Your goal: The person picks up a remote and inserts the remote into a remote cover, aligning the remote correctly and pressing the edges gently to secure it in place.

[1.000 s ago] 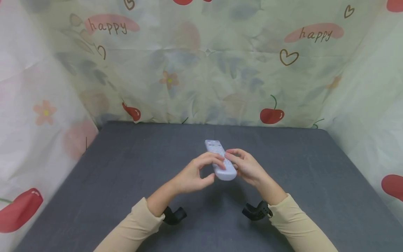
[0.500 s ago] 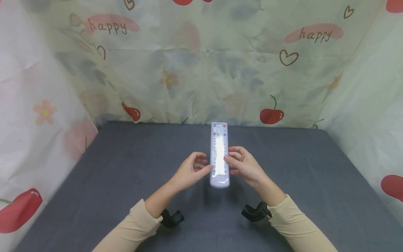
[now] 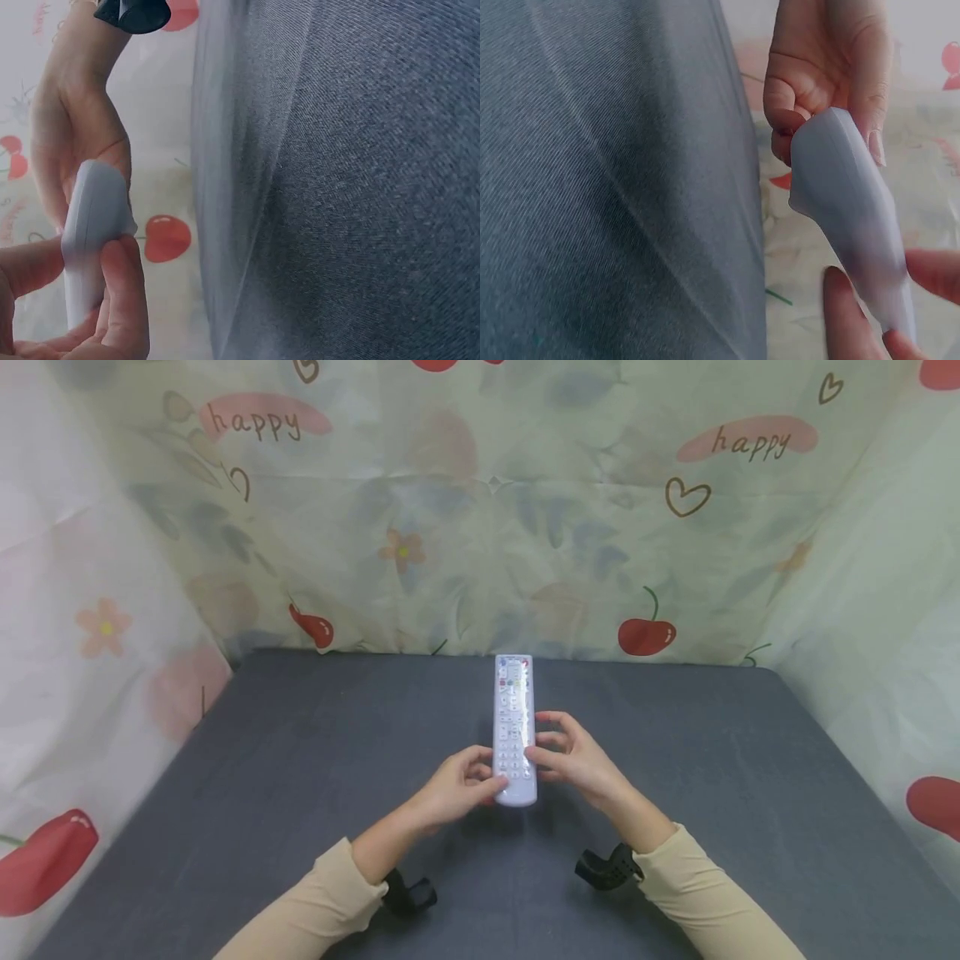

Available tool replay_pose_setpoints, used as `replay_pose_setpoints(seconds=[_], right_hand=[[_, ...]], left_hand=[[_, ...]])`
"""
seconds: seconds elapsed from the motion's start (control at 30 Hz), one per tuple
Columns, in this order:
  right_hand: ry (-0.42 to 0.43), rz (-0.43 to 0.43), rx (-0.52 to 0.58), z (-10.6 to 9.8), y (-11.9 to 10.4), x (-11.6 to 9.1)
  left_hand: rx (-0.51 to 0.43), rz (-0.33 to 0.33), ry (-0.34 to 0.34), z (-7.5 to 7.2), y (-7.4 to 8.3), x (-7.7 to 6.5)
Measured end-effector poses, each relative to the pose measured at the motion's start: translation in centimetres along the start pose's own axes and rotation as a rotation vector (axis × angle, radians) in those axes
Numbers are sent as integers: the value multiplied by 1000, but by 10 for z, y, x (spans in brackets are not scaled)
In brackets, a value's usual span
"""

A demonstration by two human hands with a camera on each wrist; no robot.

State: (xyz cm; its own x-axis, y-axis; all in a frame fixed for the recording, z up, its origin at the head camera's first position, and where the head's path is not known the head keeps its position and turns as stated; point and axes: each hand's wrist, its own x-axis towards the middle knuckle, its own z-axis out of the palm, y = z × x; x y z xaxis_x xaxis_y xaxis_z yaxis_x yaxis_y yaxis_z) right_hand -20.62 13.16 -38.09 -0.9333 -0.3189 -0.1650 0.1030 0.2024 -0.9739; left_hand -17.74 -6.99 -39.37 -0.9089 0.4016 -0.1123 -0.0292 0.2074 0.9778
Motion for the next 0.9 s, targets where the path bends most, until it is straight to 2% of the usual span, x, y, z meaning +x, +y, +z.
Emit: replay_pose_setpoints(seconds=[0.1, 0.23, 0.47, 0.63, 0.9], right_hand=[[-67, 9, -32, -2, 4, 0], [-134, 24, -69, -3, 7, 0], [-155, 30, -110, -4, 14, 1], [-180, 43, -128, -4, 19, 1], [-178, 51, -160, -1, 20, 1]], left_hand=[[15, -16, 40, 0, -2, 2], [21, -38, 59, 0, -6, 5], [12, -101, 17, -2, -11, 9], [-14, -117, -32, -3, -15, 12], [67, -197, -5, 1, -19, 17]])
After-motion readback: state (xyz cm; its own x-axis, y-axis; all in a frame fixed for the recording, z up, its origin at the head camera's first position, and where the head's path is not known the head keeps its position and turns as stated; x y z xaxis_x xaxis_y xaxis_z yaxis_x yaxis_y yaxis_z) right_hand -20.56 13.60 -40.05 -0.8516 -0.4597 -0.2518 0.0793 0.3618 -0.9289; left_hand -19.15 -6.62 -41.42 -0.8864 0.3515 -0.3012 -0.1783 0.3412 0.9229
